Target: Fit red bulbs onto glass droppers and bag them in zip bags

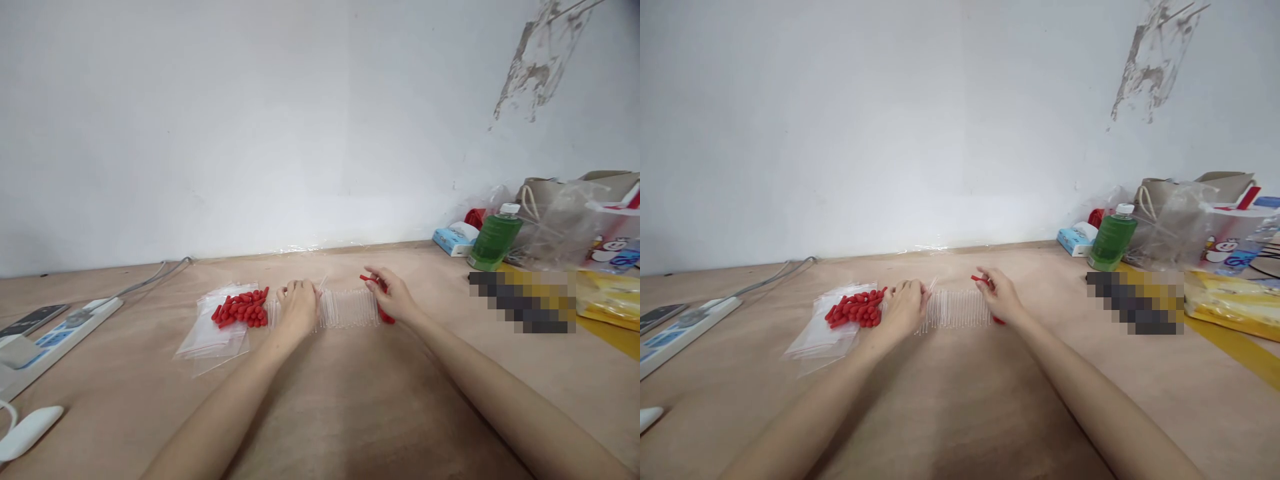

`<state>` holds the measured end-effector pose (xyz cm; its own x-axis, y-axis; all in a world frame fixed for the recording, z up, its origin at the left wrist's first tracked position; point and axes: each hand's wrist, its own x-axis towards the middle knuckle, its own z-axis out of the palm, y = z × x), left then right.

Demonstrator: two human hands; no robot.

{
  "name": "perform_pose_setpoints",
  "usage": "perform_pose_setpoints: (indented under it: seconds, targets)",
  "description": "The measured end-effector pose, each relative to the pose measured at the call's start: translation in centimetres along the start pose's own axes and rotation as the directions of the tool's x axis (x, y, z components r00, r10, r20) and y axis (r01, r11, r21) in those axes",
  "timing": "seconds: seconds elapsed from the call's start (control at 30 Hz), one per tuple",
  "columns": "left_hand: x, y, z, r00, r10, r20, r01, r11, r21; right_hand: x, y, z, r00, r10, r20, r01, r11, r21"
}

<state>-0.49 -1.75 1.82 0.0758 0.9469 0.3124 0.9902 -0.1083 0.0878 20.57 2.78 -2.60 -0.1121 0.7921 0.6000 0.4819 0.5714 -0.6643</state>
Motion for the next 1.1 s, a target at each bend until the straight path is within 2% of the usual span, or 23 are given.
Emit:
perform_pose_setpoints:
  seconds: [0.07,0.1,0.17,0.23,0.3,0.43,0.57,1.1]
  targets:
    - [-1.6,-1.8,0.2,0.966,0.241,-0.097,-0.246,0.968,-0.044,-1.2,-1.5,1.5,0.999,-0.041,0.030,0.040,0.999,0.026]
    - [-2.4,-2.8,0.6,0.938,0.308,-0.159,-0.321,0.945,-0.058,-1.8,-2.1,2.3,0.998,-0.053,0.045,0.051,0.998,0.046]
    - [-3.7,-4.5,1.7,0.865,0.406,-0.294,-0.444,0.893,-0.073,-3.2,-3.0,3.6,0.995,-0.070,0.078,0.063,0.994,0.089]
    - [-4.6,-5.6,2.8,0.811,0.436,-0.389,-0.506,0.857,-0.094,-4.4,-3.7,4.4,0.989,-0.082,0.124,0.067,0.991,0.118]
    - [-5.0,-6.0,3.5,0.795,0.442,-0.417,-0.530,0.839,-0.121,-5.2,-4.1,4.7,0.981,-0.101,0.167,0.081,0.989,0.125]
    - [-5.0,-5.8,3.7,0.800,0.447,-0.400,-0.535,0.833,-0.141,-5.7,-4.7,4.5,0.965,-0.153,0.215,0.125,0.983,0.137]
    - [-5.1,-5.6,3.6,0.798,0.467,-0.382,-0.545,0.829,-0.125,-5.6,-5.2,4.2,0.955,-0.149,0.258,0.121,0.985,0.122]
    - [-4.9,-6.3,4.3,0.730,0.587,-0.350,-0.647,0.758,-0.078,-5.8,-4.6,4.2,0.930,-0.199,0.310,0.152,0.974,0.168]
